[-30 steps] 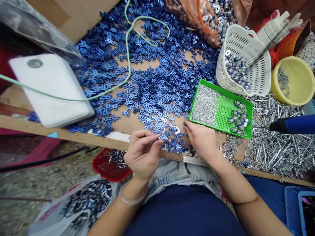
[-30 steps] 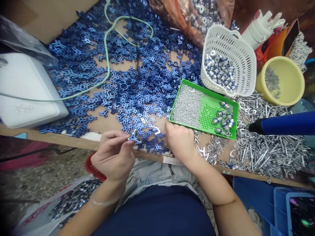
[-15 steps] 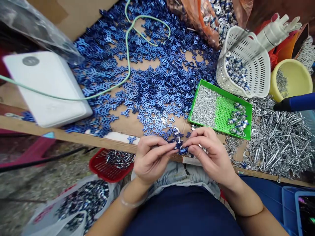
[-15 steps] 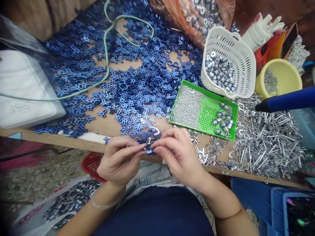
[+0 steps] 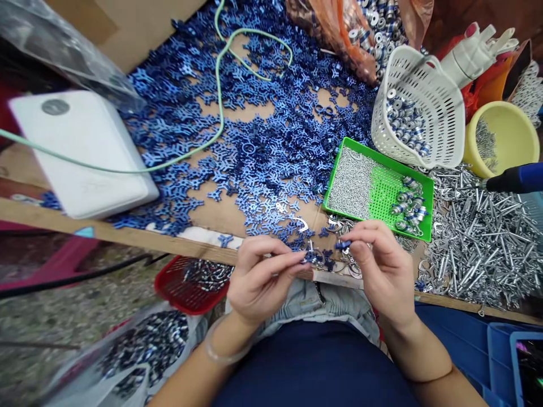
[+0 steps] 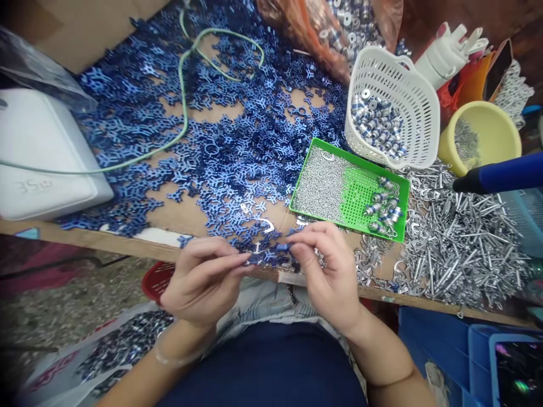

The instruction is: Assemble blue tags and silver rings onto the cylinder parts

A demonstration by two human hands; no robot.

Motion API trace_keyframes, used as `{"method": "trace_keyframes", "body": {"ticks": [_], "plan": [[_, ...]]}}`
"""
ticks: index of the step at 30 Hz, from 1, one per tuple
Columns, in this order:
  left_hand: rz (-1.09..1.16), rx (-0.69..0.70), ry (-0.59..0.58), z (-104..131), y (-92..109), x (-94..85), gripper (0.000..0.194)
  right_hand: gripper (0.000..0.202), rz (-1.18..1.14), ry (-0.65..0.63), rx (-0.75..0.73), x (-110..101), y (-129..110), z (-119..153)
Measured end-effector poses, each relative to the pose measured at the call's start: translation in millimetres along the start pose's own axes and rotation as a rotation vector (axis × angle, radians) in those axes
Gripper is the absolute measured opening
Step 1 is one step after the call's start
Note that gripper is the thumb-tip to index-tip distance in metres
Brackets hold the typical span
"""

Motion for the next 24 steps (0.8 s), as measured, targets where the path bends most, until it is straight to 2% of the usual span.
{"method": "trace_keyframes", "body": {"ticks": [2,5,9,12,16,20,22,24], "plan": [[0.060,-0.112,0.069,2.9,-10.5,-3.8,0.024,0.013,0.199,0.059,-0.041,-2.4,7.1,-3.1],[0.121,-0.217,0.167,6.7,-24.9,-9.2,0.024,0.013,0.574,0.014,-0.156,12.0,18.5,-6.1],[0.162,-0.264,0.242,10.3,-37.8,-12.6,0.026,0.014,0.791,-0.015,-0.294,32.0,30.1,-5.3],[0.159,-0.262,0.256,11.8,-41.0,-12.9,0.024,0.014,0.778,-0.022,-0.292,33.9,33.5,-5.5],[0.126,-0.273,0.256,12.8,-42.6,-13.6,0.017,0.015,0.618,-0.020,-0.201,23.7,28.8,-4.7],[0.137,-0.305,0.247,13.6,-44.9,-14.5,0.015,0.015,0.513,-0.158,-0.165,31.9,22.6,6.0],[0.144,-0.324,0.255,14.6,-45.7,-16.0,0.013,0.020,0.518,-0.248,-0.231,42.3,19.7,14.8],[0.091,-0.364,0.259,15.8,-47.6,-17.9,0.007,0.029,0.566,-0.366,-0.396,55.6,16.6,25.9]]}}
Point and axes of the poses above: each hand's wrist, its own z-axis away from the middle knuckle, its own x-axis out of the palm, y = z × x, the point moved 7 cm from there along -z, towards the middle knuckle, and after that the axes turned 1 degree about y, right-handed, at the moved point
